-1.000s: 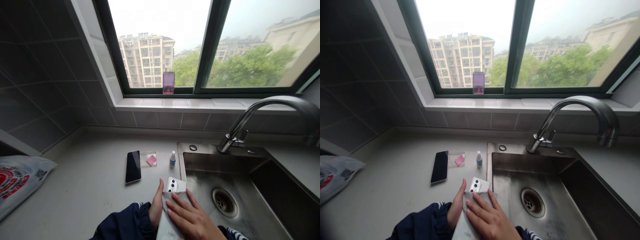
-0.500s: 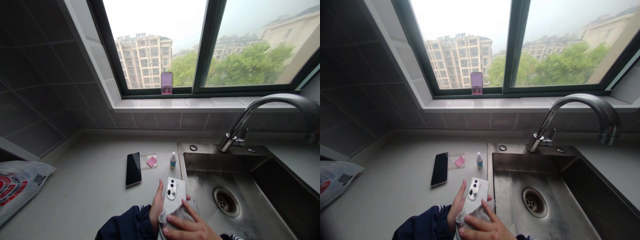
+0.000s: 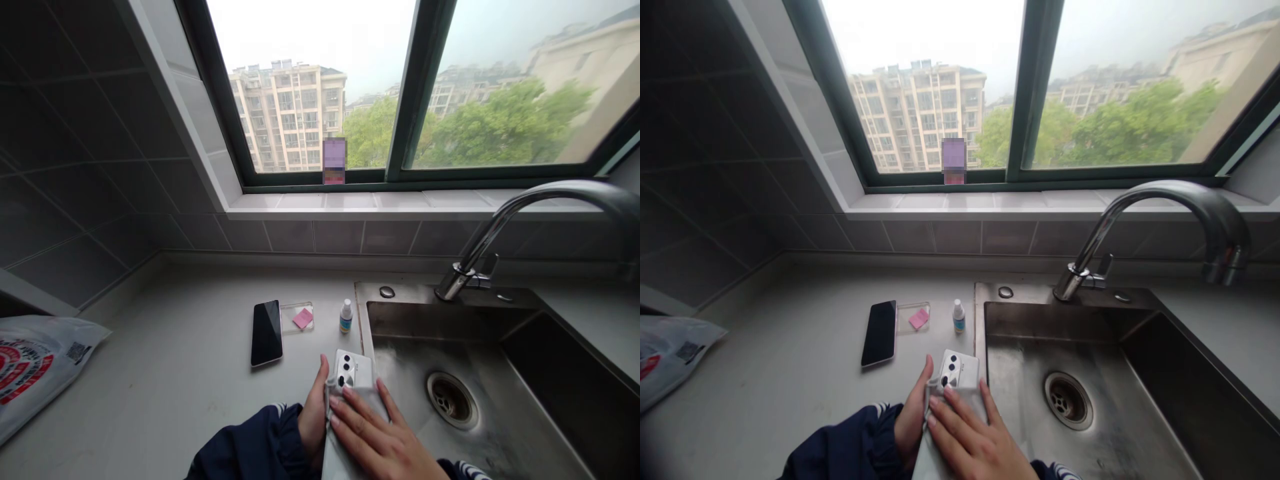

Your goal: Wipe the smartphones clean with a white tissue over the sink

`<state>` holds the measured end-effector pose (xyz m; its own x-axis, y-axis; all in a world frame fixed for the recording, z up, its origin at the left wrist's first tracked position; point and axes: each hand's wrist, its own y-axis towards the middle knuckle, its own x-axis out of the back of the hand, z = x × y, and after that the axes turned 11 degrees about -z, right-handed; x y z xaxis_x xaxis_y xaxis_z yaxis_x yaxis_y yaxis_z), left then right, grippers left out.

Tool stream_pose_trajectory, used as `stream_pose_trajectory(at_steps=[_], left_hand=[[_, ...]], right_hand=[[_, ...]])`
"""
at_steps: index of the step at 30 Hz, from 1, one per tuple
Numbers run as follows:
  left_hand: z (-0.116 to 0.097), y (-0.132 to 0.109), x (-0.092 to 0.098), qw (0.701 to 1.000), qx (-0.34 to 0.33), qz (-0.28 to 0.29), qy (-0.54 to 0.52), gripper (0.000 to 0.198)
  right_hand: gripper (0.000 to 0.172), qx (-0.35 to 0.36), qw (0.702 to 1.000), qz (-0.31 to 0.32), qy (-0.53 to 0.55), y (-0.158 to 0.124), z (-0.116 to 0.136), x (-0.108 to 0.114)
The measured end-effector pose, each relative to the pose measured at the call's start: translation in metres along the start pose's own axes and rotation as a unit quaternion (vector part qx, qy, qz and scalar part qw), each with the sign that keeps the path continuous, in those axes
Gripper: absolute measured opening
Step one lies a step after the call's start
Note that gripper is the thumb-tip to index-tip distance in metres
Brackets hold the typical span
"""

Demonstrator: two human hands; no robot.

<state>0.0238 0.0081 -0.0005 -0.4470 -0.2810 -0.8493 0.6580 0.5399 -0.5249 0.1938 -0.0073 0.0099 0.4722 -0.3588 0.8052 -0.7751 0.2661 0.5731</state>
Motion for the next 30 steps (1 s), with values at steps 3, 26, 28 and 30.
stream_pose_trajectory(at_steps=[3,26,28,30], left_hand=[[0.003,0.001,-0.001,0.998,-0.051,0.003,0.044,0.086],[-0.001,0.008,0.006,0.995,-0.04,-0.001,0.091,0.081],[-0.001,0.008,0.005,0.998,-0.033,-0.013,0.057,0.083],[-0.001,0.008,0.005,0.999,-0.018,-0.027,0.032,0.086]], right_hand=[[0.073,-0.036,0.999,0.012,-0.005,-0.002,0.0,-0.001],[0.061,-0.055,0.997,-0.021,0.044,-0.003,-0.004,0.0],[0.046,-0.028,0.998,-0.027,0.056,0.0,-0.006,0.003],[0.035,0.005,0.997,-0.027,0.073,0.005,-0.006,0.008]])
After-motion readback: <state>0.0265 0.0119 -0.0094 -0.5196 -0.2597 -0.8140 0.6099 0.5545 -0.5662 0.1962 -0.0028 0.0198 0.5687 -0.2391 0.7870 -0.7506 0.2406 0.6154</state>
